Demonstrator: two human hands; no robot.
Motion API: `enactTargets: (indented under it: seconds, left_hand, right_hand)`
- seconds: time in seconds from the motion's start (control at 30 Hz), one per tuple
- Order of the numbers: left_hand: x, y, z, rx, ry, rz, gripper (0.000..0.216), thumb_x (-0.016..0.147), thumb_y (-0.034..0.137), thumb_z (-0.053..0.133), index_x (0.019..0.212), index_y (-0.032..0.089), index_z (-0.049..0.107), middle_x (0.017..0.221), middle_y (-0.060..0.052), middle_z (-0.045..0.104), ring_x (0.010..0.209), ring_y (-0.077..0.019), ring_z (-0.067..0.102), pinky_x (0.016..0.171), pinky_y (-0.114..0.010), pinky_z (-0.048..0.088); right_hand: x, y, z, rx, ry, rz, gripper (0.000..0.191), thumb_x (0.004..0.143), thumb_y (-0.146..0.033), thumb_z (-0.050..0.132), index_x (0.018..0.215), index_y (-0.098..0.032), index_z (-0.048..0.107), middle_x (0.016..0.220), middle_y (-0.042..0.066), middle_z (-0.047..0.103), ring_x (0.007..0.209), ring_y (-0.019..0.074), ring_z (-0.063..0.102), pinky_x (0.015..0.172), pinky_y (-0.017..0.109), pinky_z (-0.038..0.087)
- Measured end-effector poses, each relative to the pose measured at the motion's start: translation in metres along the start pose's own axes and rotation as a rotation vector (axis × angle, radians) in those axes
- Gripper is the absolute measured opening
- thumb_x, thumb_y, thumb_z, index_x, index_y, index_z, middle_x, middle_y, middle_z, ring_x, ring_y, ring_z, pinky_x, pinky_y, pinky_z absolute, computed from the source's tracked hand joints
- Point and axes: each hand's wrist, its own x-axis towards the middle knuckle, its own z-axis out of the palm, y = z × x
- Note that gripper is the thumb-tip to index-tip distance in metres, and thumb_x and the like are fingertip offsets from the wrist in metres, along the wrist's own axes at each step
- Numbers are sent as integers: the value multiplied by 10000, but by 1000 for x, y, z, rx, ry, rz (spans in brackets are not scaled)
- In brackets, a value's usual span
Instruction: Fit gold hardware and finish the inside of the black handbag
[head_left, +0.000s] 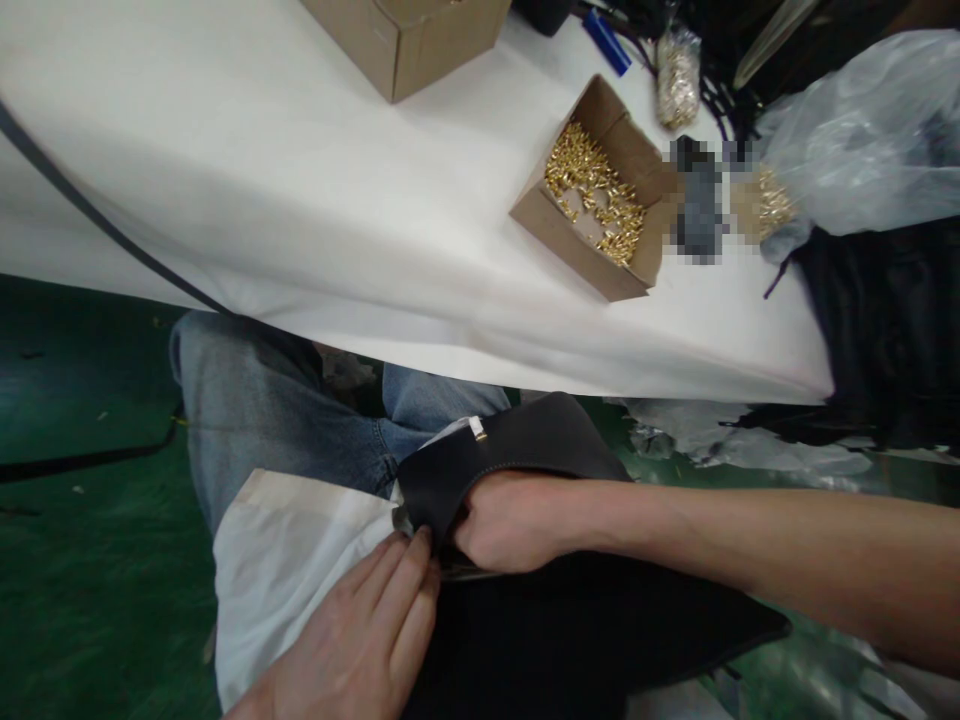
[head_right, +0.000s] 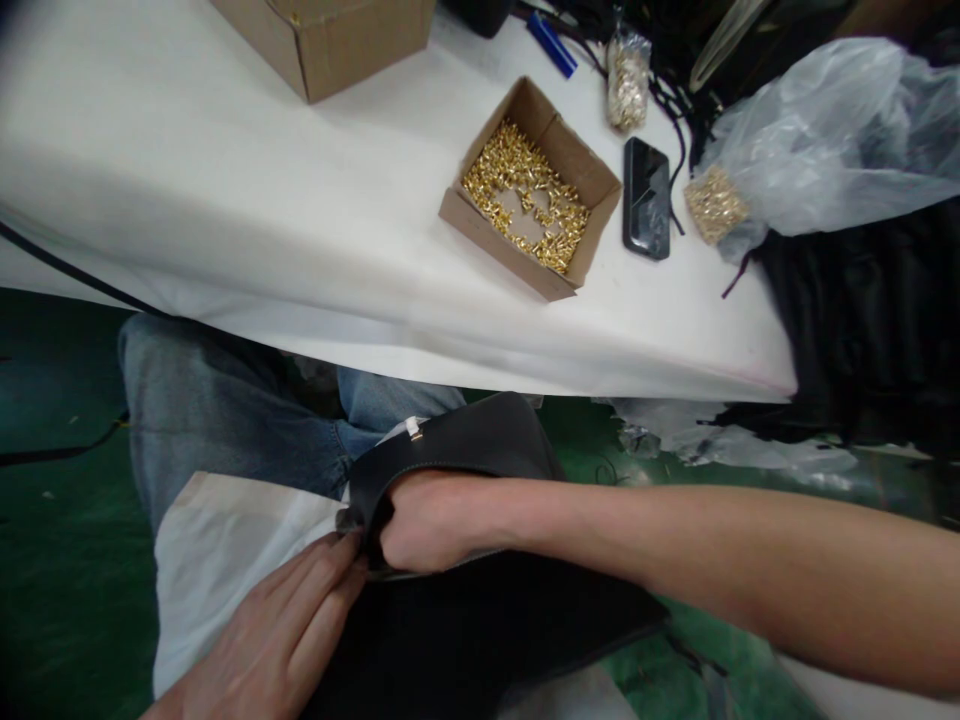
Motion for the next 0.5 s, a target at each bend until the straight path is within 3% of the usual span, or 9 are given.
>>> enactTargets:
  seconds: [0.17, 0.33, 0.5]
  left_hand:
    - [-9, -1, 2, 1, -30, -76, 378, 1112, 63, 342, 1243, 78, 696, 1199, -163, 791, 1134, -258, 746, 1027, -345, 637]
    - [-8, -2, 5, -43, -18, -43, 367, 1115, 55, 336, 1188, 76, 696, 1121, -145, 797, 1076, -243, 759, 1017, -333, 643]
    - [-5, -3, 3, 49, -13, 6, 388, 1107, 65, 300, 1206, 65, 675, 1122, -160, 792, 1076, -267, 754, 974, -356, 638]
  right_hand:
    - [-7, 10, 9, -151, -93, -49, 293, 1087, -442, 734, 998, -163, 744, 958, 20, 760, 835, 172, 734, 801, 335, 647]
    - [0, 11, 17, -309, -133, -134, 268, 1091, -422, 732, 1145, -160, 748, 1109, 53, 762, 922, 194, 747, 817, 345, 665]
    - [7, 10, 17, -477, -149, -276, 259, 1082, -372, 750, 1209, -146, 727, 1109, 58, 756, 903, 182, 747, 802, 355, 672]
